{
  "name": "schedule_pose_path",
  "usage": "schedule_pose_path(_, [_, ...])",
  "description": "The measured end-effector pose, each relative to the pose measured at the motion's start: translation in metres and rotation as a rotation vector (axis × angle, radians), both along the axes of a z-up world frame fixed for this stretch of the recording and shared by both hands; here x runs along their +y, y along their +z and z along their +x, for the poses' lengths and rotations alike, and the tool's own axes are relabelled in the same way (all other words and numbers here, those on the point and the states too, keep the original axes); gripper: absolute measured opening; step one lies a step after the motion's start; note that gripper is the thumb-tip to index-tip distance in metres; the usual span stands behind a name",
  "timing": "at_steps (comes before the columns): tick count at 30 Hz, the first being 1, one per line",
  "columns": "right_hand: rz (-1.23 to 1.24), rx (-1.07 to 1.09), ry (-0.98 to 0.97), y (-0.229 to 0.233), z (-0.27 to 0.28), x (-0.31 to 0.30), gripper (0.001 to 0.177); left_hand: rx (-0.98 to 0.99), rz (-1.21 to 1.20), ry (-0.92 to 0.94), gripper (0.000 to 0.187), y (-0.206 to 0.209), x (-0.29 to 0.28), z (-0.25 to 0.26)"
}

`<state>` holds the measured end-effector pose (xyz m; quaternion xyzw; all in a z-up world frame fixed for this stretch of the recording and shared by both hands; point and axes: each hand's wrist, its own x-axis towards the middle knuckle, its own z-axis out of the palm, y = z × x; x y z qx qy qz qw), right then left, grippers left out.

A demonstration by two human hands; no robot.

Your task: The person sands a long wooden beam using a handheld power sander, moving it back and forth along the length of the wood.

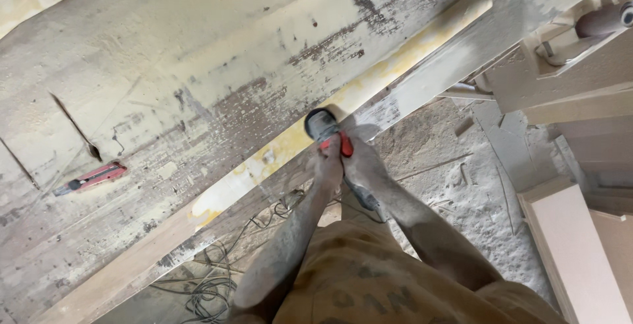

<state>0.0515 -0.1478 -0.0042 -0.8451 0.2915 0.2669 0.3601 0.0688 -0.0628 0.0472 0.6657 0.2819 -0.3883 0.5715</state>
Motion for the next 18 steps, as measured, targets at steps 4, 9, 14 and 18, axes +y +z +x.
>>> schedule_pose_path(4, [0.115,-0.176,-0.292,0.01,-0.005,-0.013,0.035,-0.02,-0.013,-0.057,0.093,-0.046,-0.016,0.01])
schedule_pose_path(9, [0.093,-0.127,-0.033,0.087,-0.003,0.022,0.044,-0.019,0.003,0.003,0.095,-0.074,0.012,-0.019])
schedule_pose_path(14, [-0.113,-0.029,0.309,-0.019,-0.043,0.067,0.041,0.056,0.074,0.249,0.093,-0.043,0.08,-0.07])
schedule_pose_path(18, [-0.068,-0.003,0.541,-0.006,-0.049,0.127,0.036,-0.022,0.089,0.61,0.061,-0.064,0.133,-0.104])
